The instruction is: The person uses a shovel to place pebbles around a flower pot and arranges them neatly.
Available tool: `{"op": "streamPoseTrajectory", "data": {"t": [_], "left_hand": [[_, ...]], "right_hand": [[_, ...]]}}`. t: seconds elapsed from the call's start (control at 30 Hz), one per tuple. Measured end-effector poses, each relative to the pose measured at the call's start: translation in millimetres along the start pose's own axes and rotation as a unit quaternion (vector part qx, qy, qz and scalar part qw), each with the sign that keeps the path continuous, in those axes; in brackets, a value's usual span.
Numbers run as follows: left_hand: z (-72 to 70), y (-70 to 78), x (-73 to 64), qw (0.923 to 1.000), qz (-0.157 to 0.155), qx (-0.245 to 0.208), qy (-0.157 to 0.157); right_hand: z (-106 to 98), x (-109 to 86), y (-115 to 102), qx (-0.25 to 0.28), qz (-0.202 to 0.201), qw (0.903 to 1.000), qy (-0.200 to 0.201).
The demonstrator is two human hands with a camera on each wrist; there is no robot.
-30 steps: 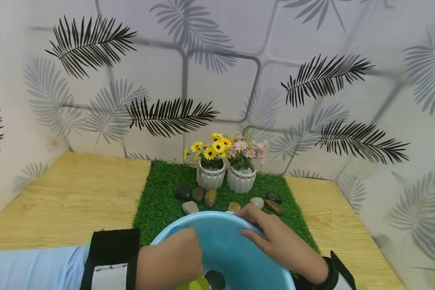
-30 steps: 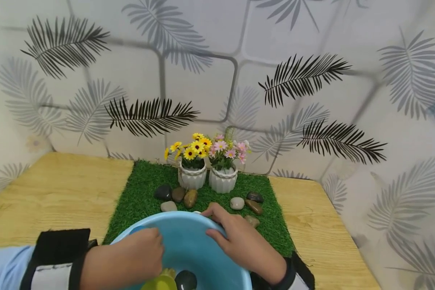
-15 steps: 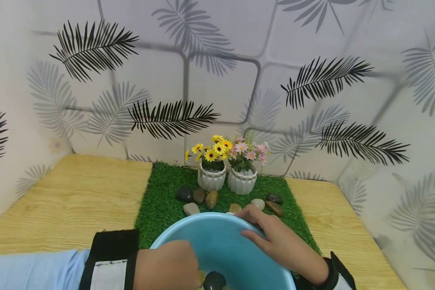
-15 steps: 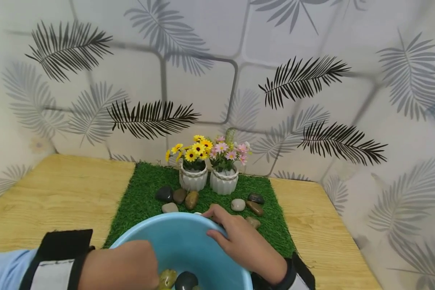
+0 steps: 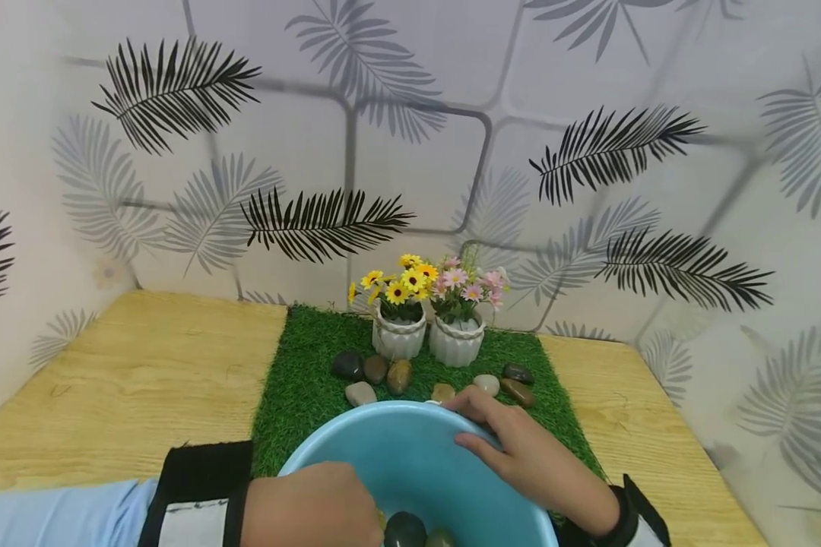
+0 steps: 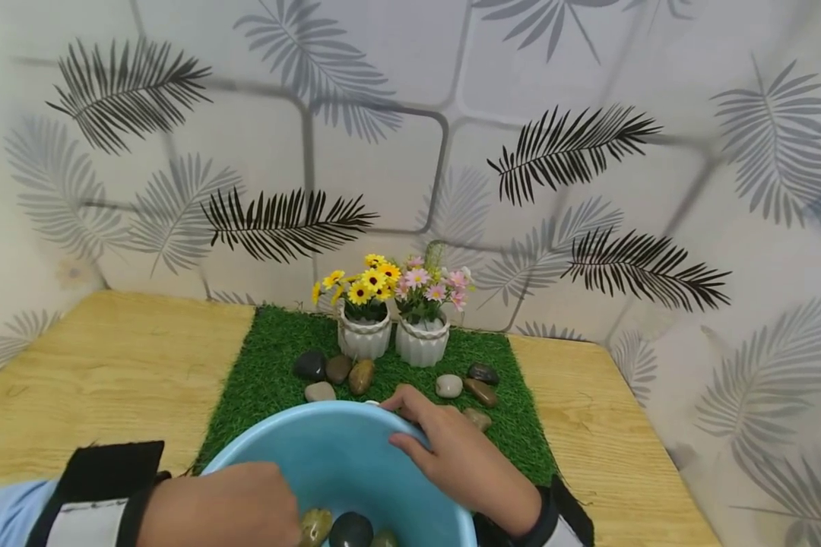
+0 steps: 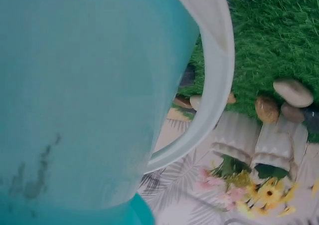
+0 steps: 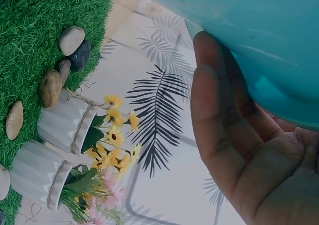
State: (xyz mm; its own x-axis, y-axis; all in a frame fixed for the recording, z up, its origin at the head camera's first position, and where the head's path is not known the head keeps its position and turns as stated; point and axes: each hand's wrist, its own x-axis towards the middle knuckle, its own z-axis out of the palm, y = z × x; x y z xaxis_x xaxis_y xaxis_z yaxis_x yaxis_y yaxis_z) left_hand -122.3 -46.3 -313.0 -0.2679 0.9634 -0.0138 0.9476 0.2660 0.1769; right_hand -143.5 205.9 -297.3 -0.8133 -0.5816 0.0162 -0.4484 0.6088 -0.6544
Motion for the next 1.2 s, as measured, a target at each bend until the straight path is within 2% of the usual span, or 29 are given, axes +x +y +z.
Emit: {"op": "streamPoseTrajectory", "data": {"t": [0.1, 0.13, 0.2, 0.37, 0.6, 0.7, 0.9, 0.97, 1.2], "left_hand": [[-2.0, 0.2, 1.5, 0.9998, -0.013, -0.013, 0.002], [-3.3, 0.7, 2.4, 0.9995, -0.026, -0.019, -0.002], [-4.8, 0.4, 3.3, 0.9987, -0.029, -0.041, 0.005], [-5.8, -0.2, 4.3, 0.9983, -0.018, -0.054, 0.008], [-4.6, -1.9, 3.7, 0.9987, -0.019, -0.047, 0.01], [-5.0, -2.1, 0.1, 0.9994, -0.012, -0.031, 0.013], [-11.9, 0.9, -10.6, 0.9978, 0.013, 0.017, 0.063], [-17.6, 2.4, -14.2, 0.997, 0.005, 0.011, 0.076], [-36.3, 1.9, -27.5, 0.9925, -0.029, 0.06, 0.102]], "right_hand": [[-0.9, -0.1, -0.3, -0.001, 0.004, 1.0, -0.002], [-1.3, -0.2, -0.3, -0.003, 0.005, 1.0, -0.002], [-2.2, -0.4, -0.4, -0.005, 0.007, 1.0, -0.001], [-3.3, -0.6, 0.2, -0.007, 0.005, 1.0, 0.001], [-1.4, -0.6, 1.0, -0.001, 0.007, 1.0, 0.0], [0.4, 0.1, 1.2, 0.002, 0.006, 1.0, -0.001], [1.8, 0.6, 0.4, 0.002, 0.002, 1.0, -0.006], [0.8, 0.5, 0.2, 0.0, 0.003, 1.0, -0.006], [-1.2, 0.6, -0.3, 0.001, 0.012, 0.9999, -0.002]]}}
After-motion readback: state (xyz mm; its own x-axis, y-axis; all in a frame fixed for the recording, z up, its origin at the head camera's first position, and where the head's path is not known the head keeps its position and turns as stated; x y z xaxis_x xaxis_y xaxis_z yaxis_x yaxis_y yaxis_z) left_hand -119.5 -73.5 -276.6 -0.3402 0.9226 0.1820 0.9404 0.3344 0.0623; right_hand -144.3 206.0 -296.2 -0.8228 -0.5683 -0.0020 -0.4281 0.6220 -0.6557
